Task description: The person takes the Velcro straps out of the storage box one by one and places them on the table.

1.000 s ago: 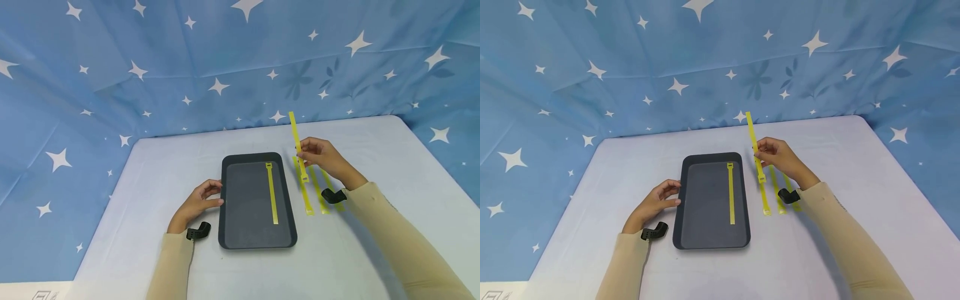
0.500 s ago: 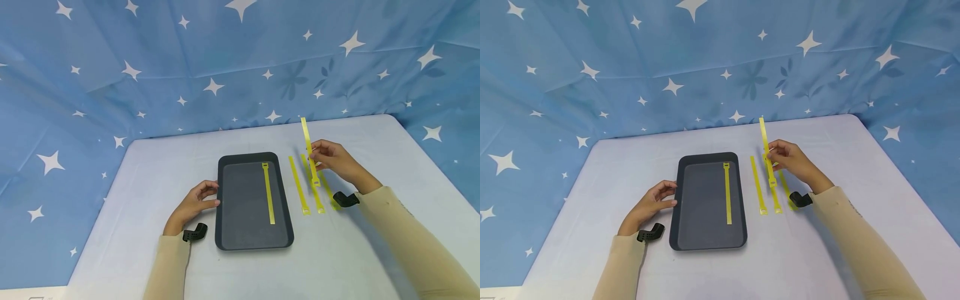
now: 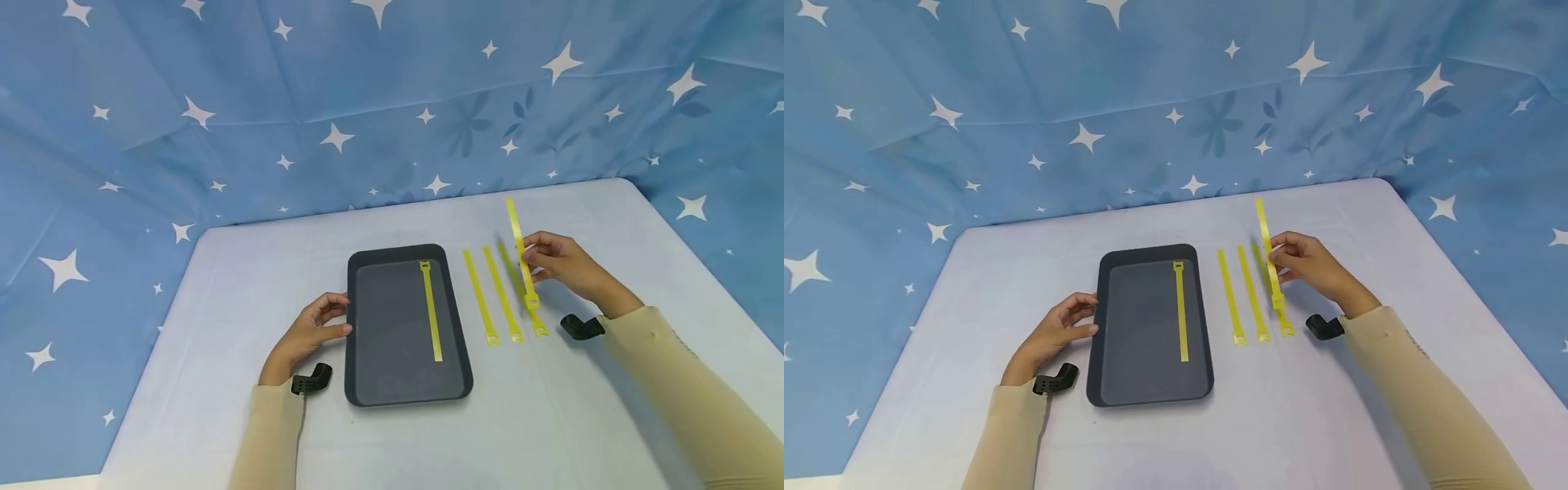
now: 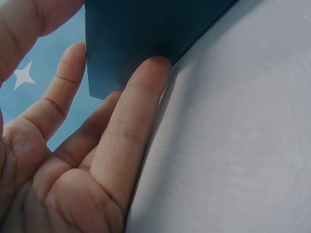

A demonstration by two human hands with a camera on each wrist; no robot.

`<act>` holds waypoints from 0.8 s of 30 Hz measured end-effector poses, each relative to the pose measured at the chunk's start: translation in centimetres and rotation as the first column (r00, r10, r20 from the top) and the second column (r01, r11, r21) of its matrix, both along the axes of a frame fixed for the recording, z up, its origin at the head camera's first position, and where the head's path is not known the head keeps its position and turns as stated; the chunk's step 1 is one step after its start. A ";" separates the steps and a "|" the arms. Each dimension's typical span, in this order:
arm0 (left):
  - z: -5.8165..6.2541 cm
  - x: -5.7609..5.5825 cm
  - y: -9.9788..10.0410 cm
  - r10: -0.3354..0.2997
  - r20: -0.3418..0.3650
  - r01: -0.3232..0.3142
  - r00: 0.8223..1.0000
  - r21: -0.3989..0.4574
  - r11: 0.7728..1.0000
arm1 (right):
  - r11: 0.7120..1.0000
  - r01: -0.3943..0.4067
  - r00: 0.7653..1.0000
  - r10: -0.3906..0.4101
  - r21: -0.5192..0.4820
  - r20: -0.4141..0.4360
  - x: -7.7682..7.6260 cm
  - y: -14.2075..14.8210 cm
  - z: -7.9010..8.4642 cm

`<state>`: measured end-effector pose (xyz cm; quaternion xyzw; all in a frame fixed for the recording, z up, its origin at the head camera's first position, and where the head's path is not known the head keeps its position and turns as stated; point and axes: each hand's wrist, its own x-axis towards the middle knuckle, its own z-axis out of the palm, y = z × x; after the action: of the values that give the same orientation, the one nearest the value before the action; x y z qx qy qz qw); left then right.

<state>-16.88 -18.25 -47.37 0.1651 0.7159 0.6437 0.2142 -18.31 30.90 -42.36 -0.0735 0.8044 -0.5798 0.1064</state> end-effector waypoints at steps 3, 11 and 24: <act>0.0 0.1 0.0 0.001 -0.002 -0.001 1.000 0.003 1.000 | 1.000 0.007 1.000 -0.008 0.014 0.023 0.2 0.6 -0.2; 0.0 0.0 0.0 -0.001 -0.008 0.001 1.000 0.016 1.000 | 0.999 0.010 0.998 -0.012 0.037 0.062 0.9 1.9 -0.6; -0.1 -0.1 0.0 -0.001 0.003 0.001 1.000 0.032 0.999 | 0.996 0.022 0.988 -0.035 0.090 0.150 1.6 3.0 -1.1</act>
<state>-16.94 -18.24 -47.42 0.1679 0.7052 0.6552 0.2126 -16.69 33.88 -43.41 -0.0131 0.8198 -0.5492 0.1619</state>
